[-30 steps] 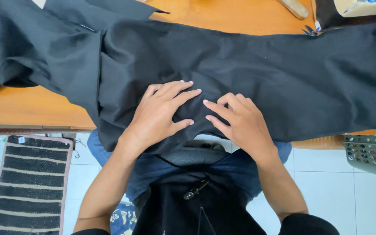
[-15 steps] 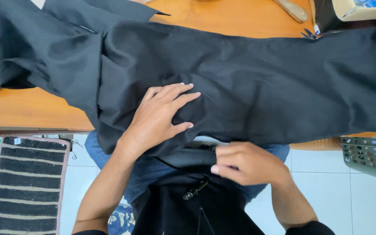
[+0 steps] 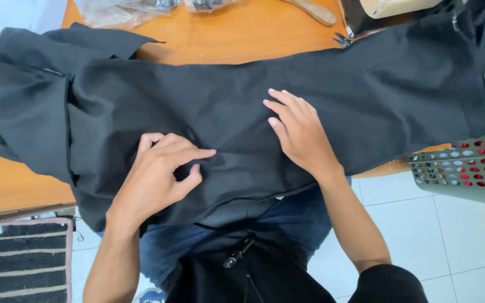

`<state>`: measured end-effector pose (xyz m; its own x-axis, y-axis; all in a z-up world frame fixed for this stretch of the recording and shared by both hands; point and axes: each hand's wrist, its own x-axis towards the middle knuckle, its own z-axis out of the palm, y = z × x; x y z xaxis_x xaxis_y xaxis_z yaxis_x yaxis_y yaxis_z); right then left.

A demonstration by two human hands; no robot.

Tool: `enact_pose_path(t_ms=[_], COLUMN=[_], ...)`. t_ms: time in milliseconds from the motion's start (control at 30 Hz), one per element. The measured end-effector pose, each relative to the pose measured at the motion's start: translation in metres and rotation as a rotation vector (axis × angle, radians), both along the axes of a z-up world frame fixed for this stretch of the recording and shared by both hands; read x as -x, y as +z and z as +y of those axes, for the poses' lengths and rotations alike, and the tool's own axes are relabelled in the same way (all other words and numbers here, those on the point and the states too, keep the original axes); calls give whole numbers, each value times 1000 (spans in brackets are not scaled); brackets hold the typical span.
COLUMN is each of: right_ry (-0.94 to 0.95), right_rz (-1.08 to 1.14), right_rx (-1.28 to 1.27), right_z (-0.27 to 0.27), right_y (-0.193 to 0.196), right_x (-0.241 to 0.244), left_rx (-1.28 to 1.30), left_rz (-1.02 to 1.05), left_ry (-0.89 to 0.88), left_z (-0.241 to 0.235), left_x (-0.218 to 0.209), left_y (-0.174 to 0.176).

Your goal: The person lays a pair of black trousers on a wooden table and smooths the fabric. They then use a small blade tool to carefully cut a loose thread on the garment.

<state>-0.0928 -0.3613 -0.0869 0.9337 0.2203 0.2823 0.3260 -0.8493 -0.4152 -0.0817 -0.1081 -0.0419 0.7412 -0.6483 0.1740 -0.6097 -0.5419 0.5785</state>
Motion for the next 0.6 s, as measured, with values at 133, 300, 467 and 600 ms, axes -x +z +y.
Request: enact_pose_path(t_ms=[133,300,467,600], right_ry=[-48,-504,-467,-85], right_rz=[222,242,10,6], right_rx=[93,260,122,-70], right_z=[-14,-93,-114,-69], right_y=[-6,-20,0,21], right_x=[-4,-11,-1,-18], left_rx=[12,6,-4,-20], left_rz=[12,5,-8,6], left_ry=[49,73,47,31], left_z=[11,19,17,14], left_x=[-2,-3,-3,-3], left_y=[-2,-4,-3,-1])
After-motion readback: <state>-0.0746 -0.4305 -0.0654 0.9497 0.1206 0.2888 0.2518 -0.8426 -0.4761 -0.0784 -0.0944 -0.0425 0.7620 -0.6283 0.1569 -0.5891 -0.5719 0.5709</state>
